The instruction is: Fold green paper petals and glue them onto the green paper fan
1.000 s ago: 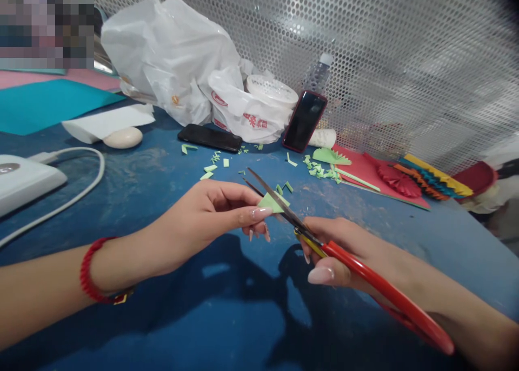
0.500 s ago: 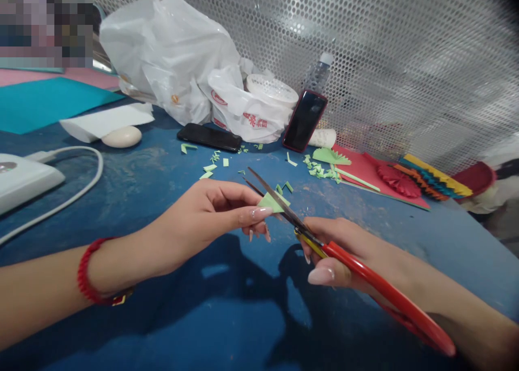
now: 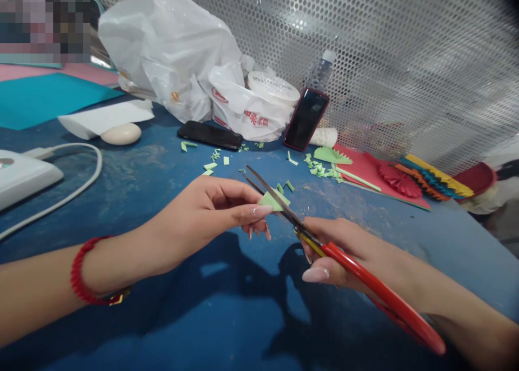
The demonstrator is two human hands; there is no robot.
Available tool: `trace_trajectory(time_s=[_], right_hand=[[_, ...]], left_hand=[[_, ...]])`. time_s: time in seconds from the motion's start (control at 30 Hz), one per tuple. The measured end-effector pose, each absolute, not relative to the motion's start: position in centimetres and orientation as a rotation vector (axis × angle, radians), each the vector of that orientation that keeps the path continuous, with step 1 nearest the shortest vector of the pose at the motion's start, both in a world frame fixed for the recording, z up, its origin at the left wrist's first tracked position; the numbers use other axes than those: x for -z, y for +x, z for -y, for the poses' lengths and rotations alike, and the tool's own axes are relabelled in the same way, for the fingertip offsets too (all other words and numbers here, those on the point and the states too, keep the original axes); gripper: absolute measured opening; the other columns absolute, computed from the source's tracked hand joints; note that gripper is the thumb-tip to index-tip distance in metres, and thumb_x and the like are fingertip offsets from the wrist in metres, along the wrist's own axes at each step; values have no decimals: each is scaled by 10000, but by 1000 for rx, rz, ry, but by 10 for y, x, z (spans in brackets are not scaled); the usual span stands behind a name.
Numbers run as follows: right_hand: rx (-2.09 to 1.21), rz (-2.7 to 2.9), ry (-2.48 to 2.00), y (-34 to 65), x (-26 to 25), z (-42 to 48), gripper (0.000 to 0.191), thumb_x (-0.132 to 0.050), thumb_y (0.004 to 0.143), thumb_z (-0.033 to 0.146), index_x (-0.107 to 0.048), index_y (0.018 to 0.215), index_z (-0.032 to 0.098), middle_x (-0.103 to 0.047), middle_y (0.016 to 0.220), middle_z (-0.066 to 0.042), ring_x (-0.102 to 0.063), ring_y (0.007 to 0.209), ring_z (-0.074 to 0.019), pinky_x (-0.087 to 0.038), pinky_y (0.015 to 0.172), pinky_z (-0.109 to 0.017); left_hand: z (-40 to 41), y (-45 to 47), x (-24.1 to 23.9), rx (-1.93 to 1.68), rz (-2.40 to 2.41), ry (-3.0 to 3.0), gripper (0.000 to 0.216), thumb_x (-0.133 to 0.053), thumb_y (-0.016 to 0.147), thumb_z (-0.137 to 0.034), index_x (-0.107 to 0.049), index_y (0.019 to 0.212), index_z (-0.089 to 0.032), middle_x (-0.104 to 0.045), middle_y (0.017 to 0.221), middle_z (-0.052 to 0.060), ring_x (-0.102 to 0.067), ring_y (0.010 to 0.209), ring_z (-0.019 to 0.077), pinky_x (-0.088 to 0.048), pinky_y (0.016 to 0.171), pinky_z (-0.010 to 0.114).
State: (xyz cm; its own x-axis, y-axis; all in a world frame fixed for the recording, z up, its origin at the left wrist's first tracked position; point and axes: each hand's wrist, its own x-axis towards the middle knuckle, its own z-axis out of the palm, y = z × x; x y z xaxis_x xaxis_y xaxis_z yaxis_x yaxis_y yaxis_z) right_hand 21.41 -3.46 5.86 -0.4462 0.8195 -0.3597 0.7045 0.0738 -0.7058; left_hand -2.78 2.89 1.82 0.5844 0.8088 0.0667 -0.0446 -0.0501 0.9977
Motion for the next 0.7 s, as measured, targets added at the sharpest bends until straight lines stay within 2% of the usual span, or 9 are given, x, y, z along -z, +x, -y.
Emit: trace_trajectory(time_s=[0.33,0.7], right_hand=[[-1419,2106,-1599,214,-55,32,497,-597,865,683,-543,876,190,-470,691,36,-400,623,-112,-328,551,-236],[-1527,1980,-1583,211,-52,28,523,-667,811,685,-472,787,200,-392,643,63,-393,571,-91,-349,528,-218]], left_hand=[[-32,-29,-17,-787,-680,1446,93,-733,836,-189,-780,758,-171,-744,676,-8,-610,586,55,-491,560,94],[-31,-27,-21,-792,-758,1434,73,-740,791,-212,-787,756,-169,-744,659,21,-617,577,100,-489,527,155]])
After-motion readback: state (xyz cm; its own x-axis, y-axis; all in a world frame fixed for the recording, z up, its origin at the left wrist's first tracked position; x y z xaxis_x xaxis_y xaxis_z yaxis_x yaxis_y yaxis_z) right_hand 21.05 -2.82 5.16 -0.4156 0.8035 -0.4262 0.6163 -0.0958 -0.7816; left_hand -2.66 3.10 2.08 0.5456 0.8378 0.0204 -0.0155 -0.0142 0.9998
